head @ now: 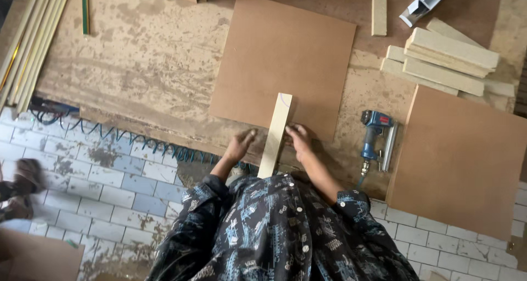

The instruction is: The person repeatedly places a thin wooden strip along the edge of a square board and uses a pneumatic nail gun to fasten it. The person handles multiple boards and strips, stacking completed boards aside.

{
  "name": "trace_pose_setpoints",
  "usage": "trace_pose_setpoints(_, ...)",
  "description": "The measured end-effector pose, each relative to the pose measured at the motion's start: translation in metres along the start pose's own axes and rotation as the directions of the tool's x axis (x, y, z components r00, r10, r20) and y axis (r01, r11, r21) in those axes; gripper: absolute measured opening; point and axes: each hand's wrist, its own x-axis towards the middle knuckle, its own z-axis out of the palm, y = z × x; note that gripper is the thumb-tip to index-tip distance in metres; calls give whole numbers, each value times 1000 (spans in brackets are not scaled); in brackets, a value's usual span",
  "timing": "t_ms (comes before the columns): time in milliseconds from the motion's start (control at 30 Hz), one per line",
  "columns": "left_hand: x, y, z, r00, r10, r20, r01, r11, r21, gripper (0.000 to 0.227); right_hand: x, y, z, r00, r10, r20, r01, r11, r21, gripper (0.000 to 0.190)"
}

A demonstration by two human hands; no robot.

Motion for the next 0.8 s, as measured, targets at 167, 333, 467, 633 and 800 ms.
trace_pose_setpoints(167,-40,53,12,972,-20,236,-71,926,371,78,-3,27,28,976,-204,-76,177,947,-267,40)
trace_pose_setpoints(333,-52,92,17,936,201,290,-353,556,752,96,-31,43,37,913,-320,-254,359,925,123,27)
trace_pose_setpoints(467,-38,79,-13,831,195,521,-551,155,820,78,-75,62,25,974,5,-228,57,963,262,22)
trace_pose_setpoints(633,-15,44,-34,763,376,526,-622,204,756,49,-93,67,4,977,93,-190,-75,992,99,19)
trace_pose_setpoints(800,-8,47,-29,774,338,536,-605,146,782,55,-97,41,-36,778,-536,-329,225,726,-650,32)
